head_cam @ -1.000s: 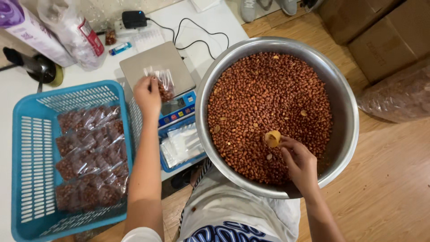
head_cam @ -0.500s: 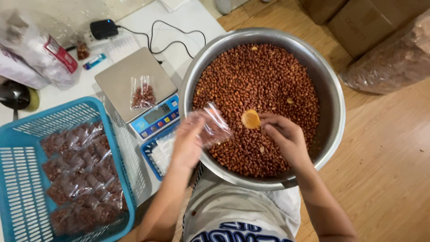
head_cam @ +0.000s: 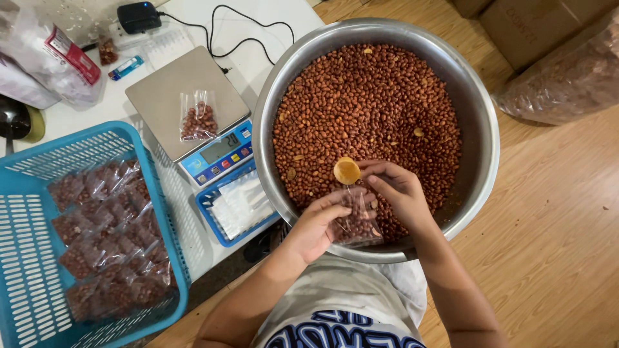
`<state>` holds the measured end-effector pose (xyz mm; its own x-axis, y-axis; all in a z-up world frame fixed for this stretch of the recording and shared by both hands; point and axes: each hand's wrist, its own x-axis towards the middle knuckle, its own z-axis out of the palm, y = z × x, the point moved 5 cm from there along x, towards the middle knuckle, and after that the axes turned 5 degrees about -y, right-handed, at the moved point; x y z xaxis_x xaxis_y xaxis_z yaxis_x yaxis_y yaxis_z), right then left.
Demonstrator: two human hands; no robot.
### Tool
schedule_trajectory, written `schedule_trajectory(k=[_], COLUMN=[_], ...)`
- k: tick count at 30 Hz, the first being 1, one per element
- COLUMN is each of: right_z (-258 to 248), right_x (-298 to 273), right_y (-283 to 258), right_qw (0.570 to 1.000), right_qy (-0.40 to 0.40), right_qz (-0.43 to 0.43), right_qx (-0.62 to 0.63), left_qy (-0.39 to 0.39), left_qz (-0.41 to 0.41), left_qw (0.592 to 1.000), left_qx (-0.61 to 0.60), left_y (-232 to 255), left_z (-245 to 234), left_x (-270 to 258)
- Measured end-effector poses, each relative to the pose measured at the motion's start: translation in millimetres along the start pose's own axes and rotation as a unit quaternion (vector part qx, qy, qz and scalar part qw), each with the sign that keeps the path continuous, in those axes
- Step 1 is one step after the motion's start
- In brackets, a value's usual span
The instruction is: The person scoops roasted peanuts from a large metal bowl using a small scoop, pours them into clear plastic bags placed on a digital scale, and then moves the filled bags into a blue basket. The process is repeated continuously throughout the clip.
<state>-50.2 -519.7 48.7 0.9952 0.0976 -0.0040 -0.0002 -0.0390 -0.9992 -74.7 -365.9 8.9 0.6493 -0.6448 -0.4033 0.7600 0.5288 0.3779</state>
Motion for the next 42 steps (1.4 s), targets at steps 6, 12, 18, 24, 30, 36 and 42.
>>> schedule_trajectory(k=[6, 12, 18, 24, 30, 36, 42], right_z=[0.6, 4.5, 0.6, 3.2, 6.9, -16.5, -151.8], right_x=[-3.3, -2.8, -2.5, -7.2, -9.5, 0.5, 58.3], right_y=[3.7, -8.6, -0.4, -18.9, -13.4, -25.2, 4.2], right_qw=[0.999, 0.999, 0.998, 0.993, 0.994, 0.978, 0.766], right_qy=[-0.041, -0.047, -0.056, 0.065, 0.053, 0.059, 0.165], right_qz=[-0.014, -0.001, -0.013, 0.012, 0.015, -0.054, -0.163], right_qx=[0.006, 0.012, 0.003, -0.098, -0.092, -0.194, -0.6], left_qy=[-0.017, 0.1, 0.075, 0.071, 0.402, 0.38, 0.363], left_qz=[0.009, -0.035, -0.061, 0.302, 0.523, 0.253, 0.312], left_qw=[1.0, 0.994, 0.995, 0.909, 0.318, 0.486, 0.374], left_qx=[-0.007, -0.004, 0.03, 0.279, 0.681, 0.745, 0.794], left_y=[-8.2, -45.2, 23.3, 137.2, 288.1, 308.7, 244.6], left_z=[-0.6, -67.2, 29.7, -27.1, -187.5, -382.3, -190.5], left_x=[2.5, 29.8, -30.3, -75.3, -145.9, -93.4, -125.5])
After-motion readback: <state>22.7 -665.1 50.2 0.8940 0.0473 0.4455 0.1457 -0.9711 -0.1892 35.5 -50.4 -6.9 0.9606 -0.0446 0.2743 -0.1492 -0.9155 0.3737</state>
